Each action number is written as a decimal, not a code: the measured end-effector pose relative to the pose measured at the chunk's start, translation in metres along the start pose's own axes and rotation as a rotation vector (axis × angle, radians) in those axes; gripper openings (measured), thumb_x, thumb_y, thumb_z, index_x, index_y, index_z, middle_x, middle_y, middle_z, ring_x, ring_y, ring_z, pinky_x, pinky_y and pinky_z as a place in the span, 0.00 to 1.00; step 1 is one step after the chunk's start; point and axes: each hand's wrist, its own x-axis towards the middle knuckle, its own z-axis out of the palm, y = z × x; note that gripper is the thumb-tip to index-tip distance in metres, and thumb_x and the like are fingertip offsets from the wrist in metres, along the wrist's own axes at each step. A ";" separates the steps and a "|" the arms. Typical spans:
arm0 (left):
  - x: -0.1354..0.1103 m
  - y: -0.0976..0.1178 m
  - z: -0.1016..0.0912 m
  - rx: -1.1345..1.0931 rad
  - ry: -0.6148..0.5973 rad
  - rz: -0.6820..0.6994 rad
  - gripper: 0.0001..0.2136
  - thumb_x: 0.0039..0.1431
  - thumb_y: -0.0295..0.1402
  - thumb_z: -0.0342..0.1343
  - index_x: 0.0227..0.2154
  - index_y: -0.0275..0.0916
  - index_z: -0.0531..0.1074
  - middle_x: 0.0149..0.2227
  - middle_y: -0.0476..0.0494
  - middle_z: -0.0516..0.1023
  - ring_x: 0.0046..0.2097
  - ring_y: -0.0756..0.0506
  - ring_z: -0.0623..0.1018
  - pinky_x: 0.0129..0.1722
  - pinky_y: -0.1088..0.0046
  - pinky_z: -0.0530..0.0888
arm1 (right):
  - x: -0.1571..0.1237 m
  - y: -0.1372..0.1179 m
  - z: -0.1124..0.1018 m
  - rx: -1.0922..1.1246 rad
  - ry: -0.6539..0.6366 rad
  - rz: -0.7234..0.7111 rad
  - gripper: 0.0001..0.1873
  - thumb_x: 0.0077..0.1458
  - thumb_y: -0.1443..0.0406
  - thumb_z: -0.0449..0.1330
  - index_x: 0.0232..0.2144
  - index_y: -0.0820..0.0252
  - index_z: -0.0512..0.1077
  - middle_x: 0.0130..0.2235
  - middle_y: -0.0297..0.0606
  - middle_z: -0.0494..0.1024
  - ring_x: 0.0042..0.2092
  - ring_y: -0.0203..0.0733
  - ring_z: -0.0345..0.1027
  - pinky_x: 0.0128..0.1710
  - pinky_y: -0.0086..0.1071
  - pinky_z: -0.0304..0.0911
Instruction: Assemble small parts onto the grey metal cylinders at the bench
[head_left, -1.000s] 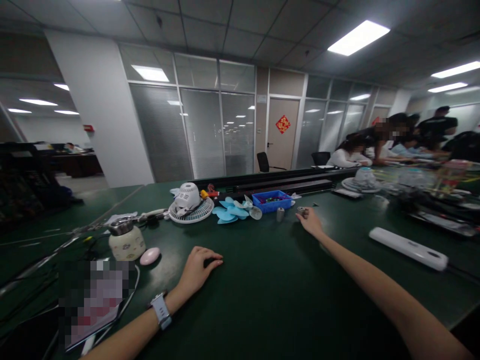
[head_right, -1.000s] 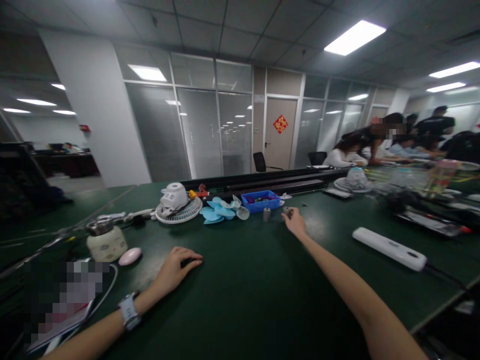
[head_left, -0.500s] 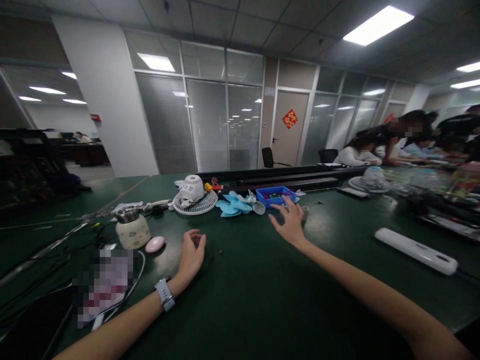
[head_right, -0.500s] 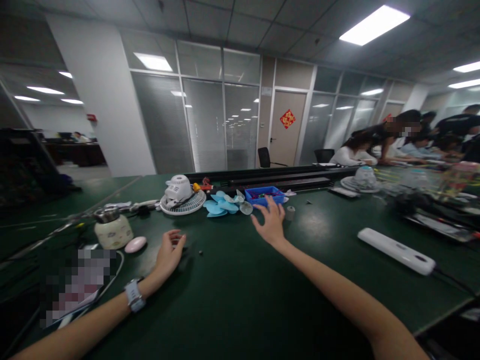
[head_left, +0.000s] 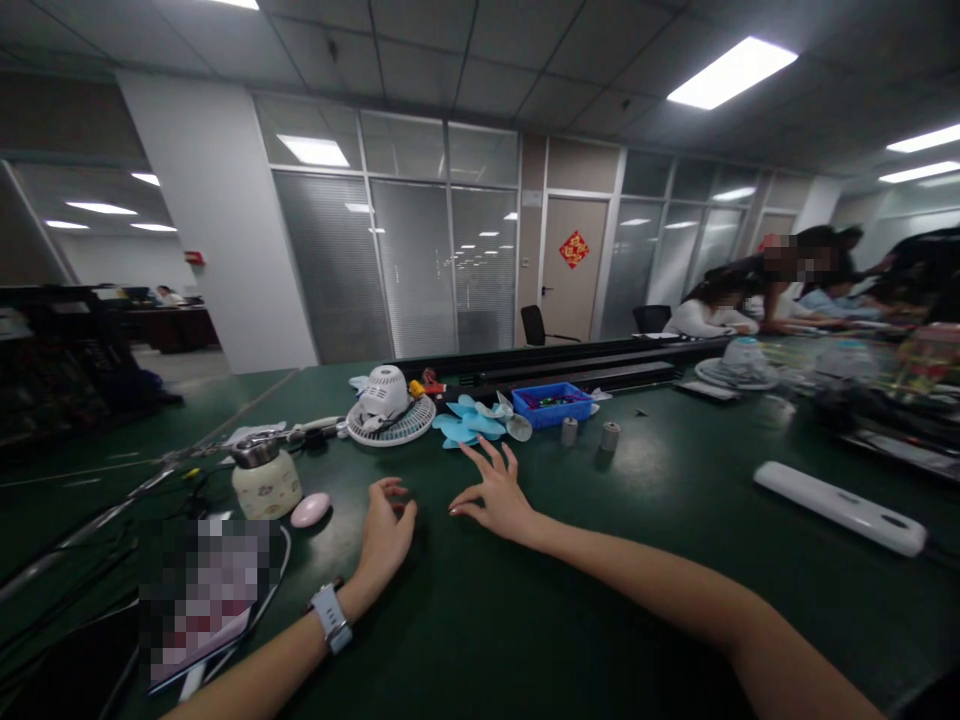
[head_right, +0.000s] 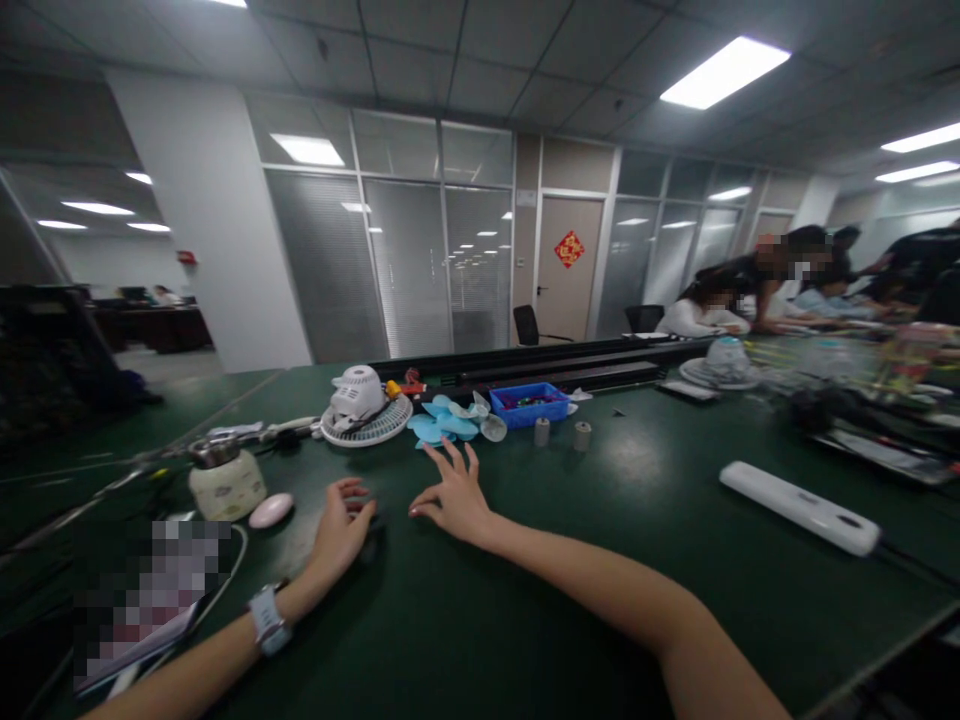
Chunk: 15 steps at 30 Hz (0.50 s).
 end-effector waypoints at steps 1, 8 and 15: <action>0.001 -0.001 0.000 0.004 -0.004 0.000 0.20 0.53 0.39 0.52 0.48 0.39 0.57 0.42 0.43 0.68 0.36 0.44 0.74 0.36 0.61 0.75 | 0.000 0.013 -0.009 -0.027 0.040 0.034 0.07 0.52 0.53 0.64 0.34 0.40 0.80 0.67 0.32 0.51 0.68 0.56 0.35 0.62 0.59 0.29; 0.002 -0.001 0.000 0.035 -0.044 -0.003 0.21 0.51 0.40 0.52 0.47 0.40 0.57 0.43 0.43 0.68 0.36 0.44 0.75 0.35 0.62 0.75 | -0.027 0.168 -0.101 -0.445 0.499 0.549 0.11 0.55 0.55 0.60 0.33 0.50 0.81 0.61 0.43 0.62 0.65 0.59 0.41 0.59 0.58 0.37; 0.004 -0.005 -0.001 0.057 -0.065 -0.012 0.22 0.50 0.42 0.53 0.47 0.40 0.58 0.43 0.41 0.70 0.37 0.42 0.76 0.36 0.60 0.75 | -0.063 0.231 -0.114 -0.646 0.275 0.660 0.11 0.56 0.57 0.59 0.32 0.50 0.81 0.58 0.44 0.66 0.64 0.56 0.41 0.58 0.54 0.39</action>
